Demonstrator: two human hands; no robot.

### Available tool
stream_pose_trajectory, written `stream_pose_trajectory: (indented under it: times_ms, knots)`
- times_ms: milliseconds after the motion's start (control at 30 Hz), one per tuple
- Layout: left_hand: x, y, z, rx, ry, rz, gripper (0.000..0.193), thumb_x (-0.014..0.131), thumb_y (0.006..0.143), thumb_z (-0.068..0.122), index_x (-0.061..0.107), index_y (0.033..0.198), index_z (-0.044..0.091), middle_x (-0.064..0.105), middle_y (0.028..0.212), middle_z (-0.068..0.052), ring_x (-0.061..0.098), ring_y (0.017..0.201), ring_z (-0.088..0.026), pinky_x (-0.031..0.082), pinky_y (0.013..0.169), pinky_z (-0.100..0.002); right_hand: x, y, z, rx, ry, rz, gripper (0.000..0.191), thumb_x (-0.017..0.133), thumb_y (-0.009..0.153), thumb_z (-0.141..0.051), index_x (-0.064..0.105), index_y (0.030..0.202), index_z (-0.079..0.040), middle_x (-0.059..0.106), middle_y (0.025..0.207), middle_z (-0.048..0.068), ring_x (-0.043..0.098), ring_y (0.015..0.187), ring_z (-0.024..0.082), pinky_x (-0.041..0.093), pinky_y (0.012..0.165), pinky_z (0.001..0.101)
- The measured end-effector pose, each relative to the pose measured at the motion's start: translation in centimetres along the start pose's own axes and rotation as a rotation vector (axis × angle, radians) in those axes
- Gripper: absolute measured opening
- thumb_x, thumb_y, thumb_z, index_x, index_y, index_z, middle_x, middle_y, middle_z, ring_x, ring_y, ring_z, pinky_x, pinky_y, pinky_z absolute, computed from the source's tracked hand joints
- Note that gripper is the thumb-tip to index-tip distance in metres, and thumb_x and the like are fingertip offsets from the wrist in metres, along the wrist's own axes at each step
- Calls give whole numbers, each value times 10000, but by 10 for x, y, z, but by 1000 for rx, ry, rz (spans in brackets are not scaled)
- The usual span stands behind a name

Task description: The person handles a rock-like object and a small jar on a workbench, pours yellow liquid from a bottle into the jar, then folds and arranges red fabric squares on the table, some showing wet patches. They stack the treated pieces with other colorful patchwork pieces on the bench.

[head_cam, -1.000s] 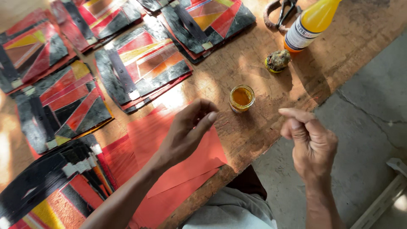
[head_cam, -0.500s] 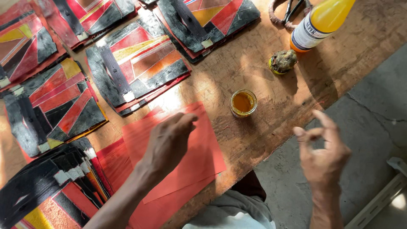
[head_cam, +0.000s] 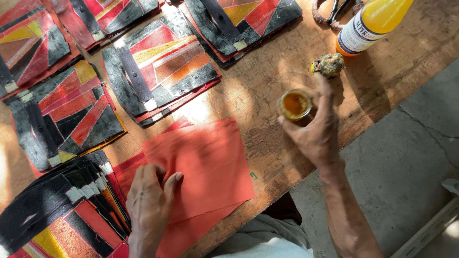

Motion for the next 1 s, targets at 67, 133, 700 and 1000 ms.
stream_pose_trajectory:
  times_ms: [67,133,700,1000]
  knots:
    - [3,0,-5,24,-95,9,291,758,850,310,631,922,59,609,950,-124,621,858,-330,489,744,-459,-11,1,6,19,-41,29,971,877,914,-77,198,1608,-57,628,1366,253,679,1263,335,613,1074,411]
    - [1,-1,-6,49,-120,34,254,729,883,275,617,937,52,589,974,-144,608,854,-335,485,737,-454,-27,0,12,61,-48,46,931,860,913,-88,228,1596,-63,668,1340,207,713,1230,294,612,1077,406]
    - [-14,-16,4,-146,-250,20,313,783,887,157,648,1162,95,668,916,-170,680,793,-362,560,734,-435,-93,-23,39,309,-36,37,1104,871,686,-359,333,1601,-56,551,1337,161,631,1084,201,611,934,331]
    - [-62,-19,114,572,-322,-39,431,795,761,112,691,1179,101,719,1104,-107,777,844,-211,610,711,-347,-142,-37,20,308,-9,232,667,799,869,-125,558,1491,-88,746,894,14,665,760,90,567,701,251]
Point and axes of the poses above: each hand's wrist, its own y-axis towards the middle knuckle, its own x-axis out of the palm, z = x × y, the point moved 6 cm from there along y, towards the middle knuckle
